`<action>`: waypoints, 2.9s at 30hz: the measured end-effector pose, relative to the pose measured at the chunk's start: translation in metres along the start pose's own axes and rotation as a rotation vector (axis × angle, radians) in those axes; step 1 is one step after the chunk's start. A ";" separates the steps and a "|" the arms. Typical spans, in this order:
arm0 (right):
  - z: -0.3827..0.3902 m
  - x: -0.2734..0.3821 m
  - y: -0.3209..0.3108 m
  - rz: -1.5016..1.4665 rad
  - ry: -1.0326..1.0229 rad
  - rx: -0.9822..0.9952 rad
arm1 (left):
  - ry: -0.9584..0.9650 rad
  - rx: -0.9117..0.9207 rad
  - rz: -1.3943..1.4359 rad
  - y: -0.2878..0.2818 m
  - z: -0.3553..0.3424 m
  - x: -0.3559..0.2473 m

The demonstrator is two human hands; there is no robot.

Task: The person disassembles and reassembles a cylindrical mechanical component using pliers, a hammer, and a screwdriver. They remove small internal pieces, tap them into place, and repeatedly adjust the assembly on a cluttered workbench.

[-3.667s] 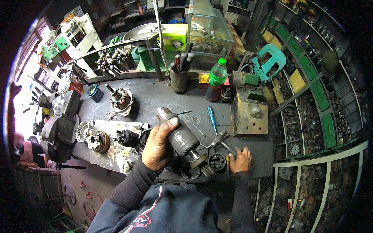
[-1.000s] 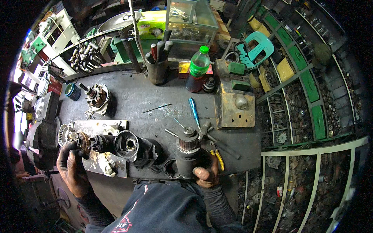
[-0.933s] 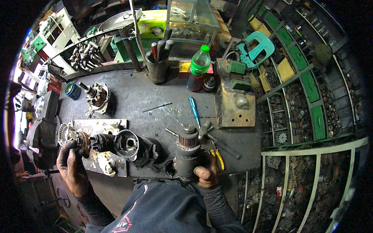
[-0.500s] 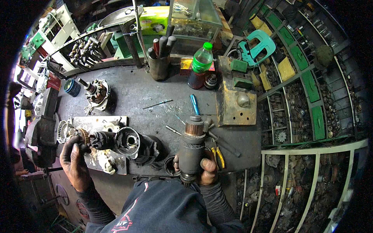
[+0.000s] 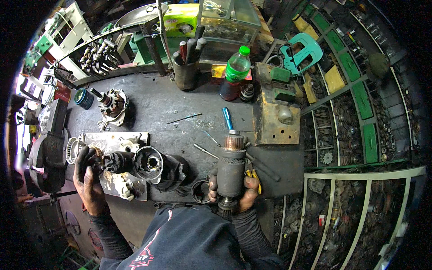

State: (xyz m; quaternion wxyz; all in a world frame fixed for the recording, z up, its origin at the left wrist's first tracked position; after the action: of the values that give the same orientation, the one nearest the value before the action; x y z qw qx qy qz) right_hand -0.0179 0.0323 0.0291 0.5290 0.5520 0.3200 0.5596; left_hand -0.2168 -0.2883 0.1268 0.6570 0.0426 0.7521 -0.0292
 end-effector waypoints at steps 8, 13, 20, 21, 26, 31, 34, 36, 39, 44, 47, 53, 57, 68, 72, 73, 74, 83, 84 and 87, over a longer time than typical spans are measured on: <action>0.000 -0.002 -0.011 -0.084 0.079 0.048 | -0.041 0.198 -0.096 0.025 0.003 0.017; -0.001 -0.004 -0.010 -0.091 0.095 0.083 | -0.094 0.240 -0.127 0.030 0.006 0.027; -0.003 -0.005 -0.005 -0.110 0.119 0.129 | -0.114 0.191 -0.170 0.023 0.003 0.037; -0.003 -0.005 -0.006 -0.126 0.131 0.122 | -0.114 0.198 -0.164 0.023 0.003 0.037; -0.004 -0.002 -0.018 -0.081 0.128 0.067 | -0.150 0.267 -0.197 0.027 0.005 0.044; -0.010 0.035 -0.038 0.487 -0.032 -0.135 | -0.133 0.405 -0.218 0.045 0.002 0.058; -0.015 0.070 -0.043 0.953 -0.079 -0.256 | -0.070 0.404 -0.151 0.053 -0.002 0.059; -0.026 0.095 -0.048 1.330 -0.085 -0.369 | 0.032 0.359 -0.135 0.058 -0.006 0.052; -0.051 0.120 -0.041 1.792 -0.220 -0.399 | 0.007 0.288 -0.002 0.070 -0.010 0.059; -0.087 0.134 -0.049 2.260 -0.304 -0.550 | 0.032 0.112 0.039 0.070 -0.012 0.062; -0.099 0.133 -0.062 2.371 -0.298 -0.619 | -0.028 0.083 0.001 0.067 -0.013 0.065; -0.111 0.135 -0.071 2.597 -0.348 -0.704 | 0.009 0.117 0.026 0.067 -0.014 0.067; -0.118 0.140 -0.062 2.645 -0.360 -0.681 | 0.023 0.198 0.122 0.068 -0.011 0.074; -0.117 0.153 -0.032 2.650 -0.364 -0.637 | -0.051 0.109 0.245 0.063 -0.009 0.093; -0.095 0.154 -0.026 2.511 -0.469 -0.572 | -0.127 0.069 0.490 0.059 -0.015 0.110; -0.089 0.154 -0.026 2.478 -0.487 -0.580 | -0.125 0.068 0.555 0.059 -0.017 0.112; -0.084 0.154 -0.025 2.437 -0.499 -0.574 | -0.118 0.076 0.585 0.058 -0.019 0.113; -0.054 0.147 -0.021 2.252 -0.502 -0.603 | -0.239 -0.051 0.639 0.053 -0.027 0.134; -0.052 0.146 -0.021 2.245 -0.496 -0.606 | -0.334 -0.119 0.690 0.052 -0.026 0.144; -0.046 0.143 -0.020 2.209 -0.529 -0.583 | -0.533 -0.048 0.826 0.069 -0.027 0.152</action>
State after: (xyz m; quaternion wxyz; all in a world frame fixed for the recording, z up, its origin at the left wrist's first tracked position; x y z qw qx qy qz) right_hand -0.0330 0.1829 0.0421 -0.0877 0.4870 -0.5936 0.6347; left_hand -0.2569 -0.2128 -0.0195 0.7841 0.3130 0.4787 0.2412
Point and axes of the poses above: each hand's wrist, its own z-axis away from the middle knuckle, its own y-axis out of the palm, x = y × z, the point moved 10 cm from there along -z, towards the middle knuckle, and after that the axes turned 2 degrees about -y, right-handed, at the moved point
